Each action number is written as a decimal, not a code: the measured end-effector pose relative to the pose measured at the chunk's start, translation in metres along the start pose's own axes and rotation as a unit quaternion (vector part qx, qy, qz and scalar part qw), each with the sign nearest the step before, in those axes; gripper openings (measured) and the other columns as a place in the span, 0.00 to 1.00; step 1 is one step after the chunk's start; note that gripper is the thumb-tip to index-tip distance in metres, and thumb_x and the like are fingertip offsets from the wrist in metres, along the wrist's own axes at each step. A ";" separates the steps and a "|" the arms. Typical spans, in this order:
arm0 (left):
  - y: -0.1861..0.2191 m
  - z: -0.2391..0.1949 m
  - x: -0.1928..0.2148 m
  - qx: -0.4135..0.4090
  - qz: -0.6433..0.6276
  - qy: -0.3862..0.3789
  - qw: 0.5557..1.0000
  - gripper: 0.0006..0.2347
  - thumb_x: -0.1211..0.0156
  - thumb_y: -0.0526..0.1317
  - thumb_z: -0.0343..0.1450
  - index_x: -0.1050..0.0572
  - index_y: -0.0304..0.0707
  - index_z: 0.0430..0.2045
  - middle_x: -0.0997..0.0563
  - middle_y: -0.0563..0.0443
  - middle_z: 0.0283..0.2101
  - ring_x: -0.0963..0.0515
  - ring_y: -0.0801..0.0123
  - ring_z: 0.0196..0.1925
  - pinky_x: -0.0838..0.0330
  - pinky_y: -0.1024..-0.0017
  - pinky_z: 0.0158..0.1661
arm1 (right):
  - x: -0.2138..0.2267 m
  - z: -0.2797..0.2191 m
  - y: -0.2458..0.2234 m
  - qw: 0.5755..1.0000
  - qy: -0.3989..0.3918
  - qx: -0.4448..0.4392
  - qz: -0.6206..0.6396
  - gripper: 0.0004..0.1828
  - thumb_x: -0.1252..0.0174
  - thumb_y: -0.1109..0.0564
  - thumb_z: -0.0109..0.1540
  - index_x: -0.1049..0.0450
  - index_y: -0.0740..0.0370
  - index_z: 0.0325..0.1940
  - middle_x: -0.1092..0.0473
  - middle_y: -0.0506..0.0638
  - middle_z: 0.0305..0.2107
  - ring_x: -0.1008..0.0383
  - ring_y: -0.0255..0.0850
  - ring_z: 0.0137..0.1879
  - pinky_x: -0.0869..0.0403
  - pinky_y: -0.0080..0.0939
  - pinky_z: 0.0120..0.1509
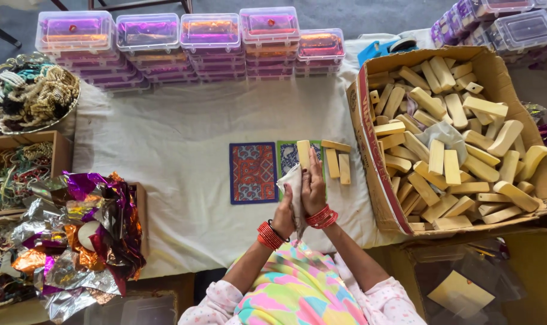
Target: The person picks up small wooden blocks from a cardboard box and wipes them with a white cloth. They handle the blocks one at a time, rubbing the cloth over the surfaces before placing them back on the table or into the box.
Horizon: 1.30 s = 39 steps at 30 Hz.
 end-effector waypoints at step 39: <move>0.011 0.013 0.022 -0.029 -0.043 0.051 0.997 0.30 0.66 0.62 0.77 0.39 0.40 0.67 0.27 0.44 0.63 0.27 0.56 0.64 0.33 0.57 0.64 | 0.005 -0.041 0.011 0.998 0.060 0.032 0.016 0.27 0.44 0.66 0.64 0.34 0.63 0.69 0.34 0.58 0.64 0.32 0.52 0.68 0.32 0.45 0.73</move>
Point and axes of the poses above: each hand's wrist, its own z-axis towards the middle knuckle, its own x-axis out of the back of the hand, y = z × x, the point moved 2 cm from there along z, towards the middle knuckle
